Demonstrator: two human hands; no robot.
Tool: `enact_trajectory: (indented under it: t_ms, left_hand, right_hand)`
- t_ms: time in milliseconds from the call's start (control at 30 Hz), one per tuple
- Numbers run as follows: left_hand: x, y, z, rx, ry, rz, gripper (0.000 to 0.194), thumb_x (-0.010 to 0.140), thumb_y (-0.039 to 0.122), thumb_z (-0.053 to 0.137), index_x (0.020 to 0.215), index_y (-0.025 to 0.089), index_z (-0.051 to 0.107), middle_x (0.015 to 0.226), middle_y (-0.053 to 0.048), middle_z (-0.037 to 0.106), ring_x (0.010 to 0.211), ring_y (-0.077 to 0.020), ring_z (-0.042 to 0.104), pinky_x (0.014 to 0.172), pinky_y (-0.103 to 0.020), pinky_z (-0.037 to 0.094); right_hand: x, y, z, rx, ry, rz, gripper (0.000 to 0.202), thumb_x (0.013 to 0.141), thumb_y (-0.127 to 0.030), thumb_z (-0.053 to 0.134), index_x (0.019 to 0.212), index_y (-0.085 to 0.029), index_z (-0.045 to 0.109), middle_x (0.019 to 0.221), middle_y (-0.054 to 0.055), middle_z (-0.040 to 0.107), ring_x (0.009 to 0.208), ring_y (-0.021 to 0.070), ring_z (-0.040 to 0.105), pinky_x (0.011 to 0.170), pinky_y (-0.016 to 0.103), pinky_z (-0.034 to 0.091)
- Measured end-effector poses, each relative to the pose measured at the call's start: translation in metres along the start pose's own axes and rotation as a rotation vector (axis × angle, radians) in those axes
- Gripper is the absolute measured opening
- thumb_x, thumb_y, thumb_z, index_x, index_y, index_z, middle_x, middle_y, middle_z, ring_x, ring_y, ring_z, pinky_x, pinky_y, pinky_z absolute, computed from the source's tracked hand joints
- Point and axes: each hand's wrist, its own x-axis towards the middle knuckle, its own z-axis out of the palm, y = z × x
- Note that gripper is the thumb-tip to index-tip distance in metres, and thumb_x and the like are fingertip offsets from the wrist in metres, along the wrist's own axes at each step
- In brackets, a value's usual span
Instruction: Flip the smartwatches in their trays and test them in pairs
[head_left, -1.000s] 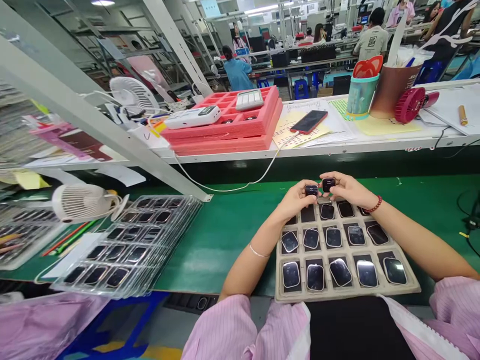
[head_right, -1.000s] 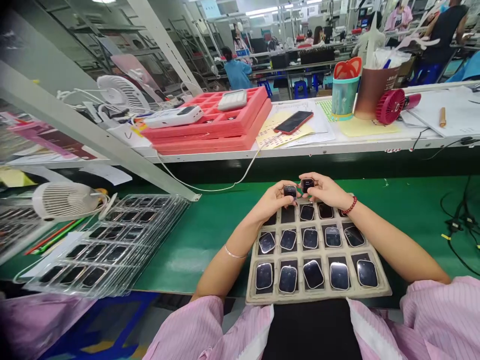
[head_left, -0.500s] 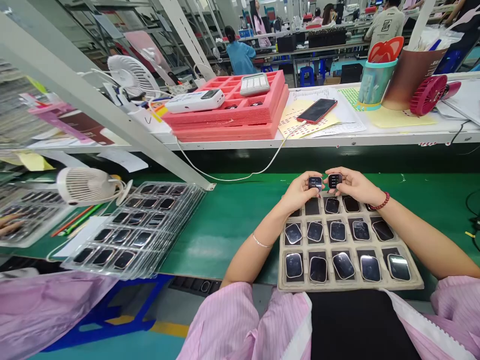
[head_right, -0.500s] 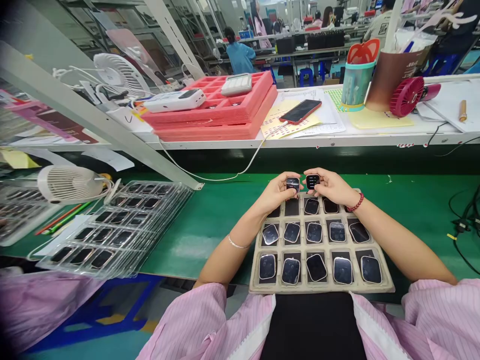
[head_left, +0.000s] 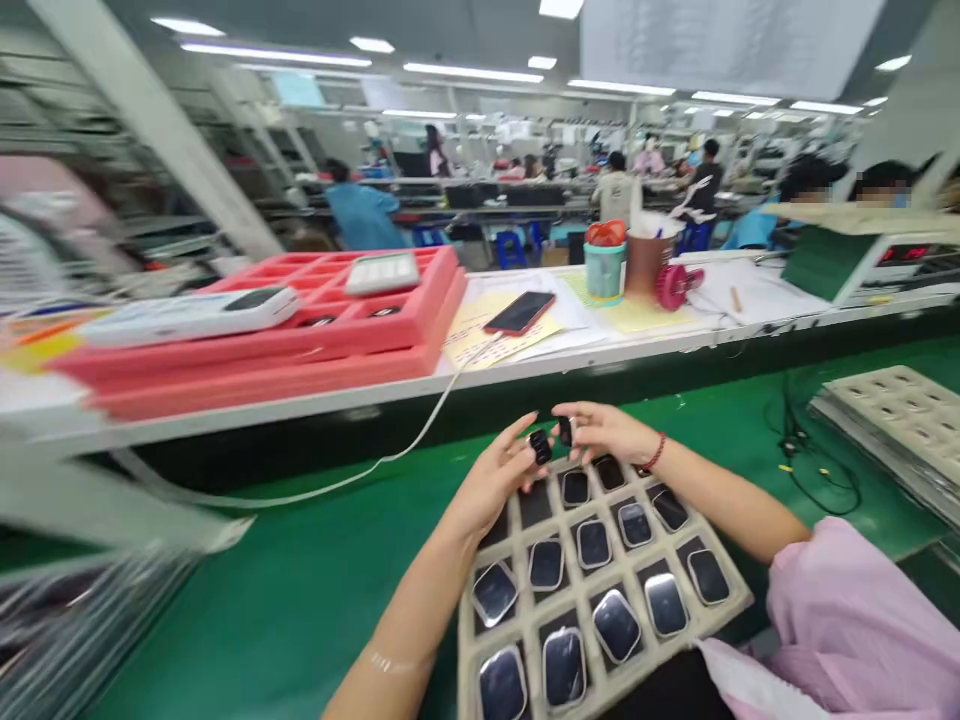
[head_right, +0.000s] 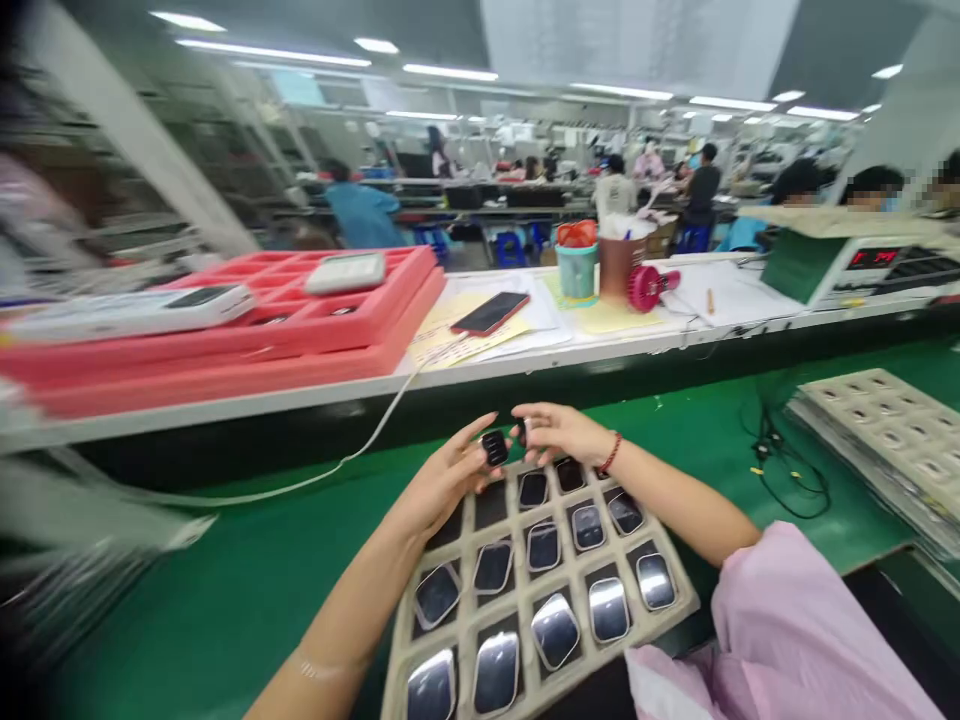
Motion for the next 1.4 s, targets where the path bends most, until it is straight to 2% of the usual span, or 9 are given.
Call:
enact_trajectory:
  t_ms: [133,333,467,600,667,800,1133,1267,1400]
  left_hand:
    - [0.001,0.001,-0.002,0.084,-0.044,0.032,0.090,0.074,0.048,0.081,0.148,0.019,0.040,0.097,-0.006,0.066,0.066,-0.0127,0.060,0.054,-0.022,0.040]
    - [-0.002,0.006,-0.001,0.146,-0.067,-0.011,0.096,0.070,0.054,0.082,0.147,0.019,0.037,0.097,-0.005,0.065,0.065,-0.0126,0.057,0.059,-0.024,0.041]
    - [-0.005,0.009,0.006,0.155,-0.012,-0.002,0.095,0.068,0.055,0.082,0.145,0.018,0.041,0.094,-0.004,0.065,0.063,-0.0123,0.055,0.057,-0.023,0.039]
    - [-0.007,0.011,0.011,0.207,0.057,-0.019,0.096,0.063,0.057,0.084,0.143,0.022,0.045,0.088,0.000,0.063,0.062,-0.0131,0.055,0.057,-0.023,0.041]
    - [-0.004,0.012,0.009,0.236,0.072,-0.062,0.102,0.057,0.060,0.087,0.143,0.024,0.046,0.084,0.001,0.063,0.062,-0.0146,0.055,0.056,-0.024,0.044]
    - [0.004,0.011,0.001,0.263,0.037,-0.161,0.111,0.049,0.060,0.090,0.144,0.026,0.044,0.085,0.001,0.064,0.066,-0.0168,0.057,0.059,-0.026,0.050]
    - [0.005,0.006,-0.005,0.251,0.017,-0.160,0.097,0.052,0.055,0.091,0.135,0.028,0.051,0.089,0.000,0.067,0.066,-0.0163,0.058,0.057,-0.025,0.052]
    - [0.006,0.004,-0.002,0.247,0.039,-0.089,0.089,0.056,0.056,0.089,0.133,0.026,0.055,0.090,0.000,0.069,0.065,-0.0153,0.058,0.058,-0.024,0.050]
    - [0.000,0.005,0.007,0.203,0.091,-0.035,0.075,0.067,0.053,0.083,0.130,0.020,0.060,0.100,-0.006,0.071,0.072,-0.0164,0.065,0.061,-0.024,0.048]
  right_hand:
    - [0.005,0.000,0.001,-0.067,0.036,-0.024,0.059,0.067,-0.036,0.086,0.120,-0.017,0.067,0.105,0.007,0.070,0.062,0.0076,0.061,0.051,0.019,0.053]
    - [0.005,0.001,0.001,-0.143,0.007,-0.034,0.058,0.068,-0.031,0.084,0.121,-0.016,0.067,0.105,0.007,0.069,0.066,0.0082,0.058,0.048,0.016,0.045]
    - [0.005,-0.002,0.003,-0.191,0.012,-0.027,0.053,0.070,-0.024,0.082,0.120,-0.015,0.067,0.104,0.006,0.069,0.064,0.0067,0.055,0.048,0.015,0.041]
    - [0.002,-0.005,0.007,-0.392,-0.002,-0.089,0.045,0.077,-0.018,0.079,0.121,-0.017,0.068,0.105,0.002,0.067,0.051,0.0003,0.035,0.047,0.015,0.032]
    - [0.001,-0.006,0.008,-0.513,-0.028,-0.124,0.044,0.081,-0.017,0.077,0.124,-0.018,0.066,0.106,0.001,0.064,0.051,0.0000,0.032,0.048,0.015,0.032]
    - [-0.002,-0.011,0.011,-0.608,-0.007,-0.131,0.044,0.086,-0.014,0.072,0.129,-0.015,0.061,0.104,0.000,0.060,0.056,0.0012,0.036,0.053,0.014,0.035]
    - [-0.007,-0.014,0.016,-0.737,0.047,-0.155,0.044,0.086,-0.015,0.072,0.129,-0.014,0.061,0.098,-0.002,0.061,0.059,0.0028,0.055,0.058,0.014,0.042]
    - [0.000,-0.008,0.012,-0.636,0.100,-0.140,0.045,0.084,-0.013,0.073,0.127,-0.014,0.062,0.102,0.000,0.064,0.057,0.0016,0.054,0.055,0.013,0.043]
    - [0.001,-0.009,0.017,-0.329,0.167,-0.028,0.043,0.084,-0.006,0.064,0.126,-0.014,0.061,0.110,0.006,0.069,0.059,0.0049,0.062,0.059,0.018,0.055]
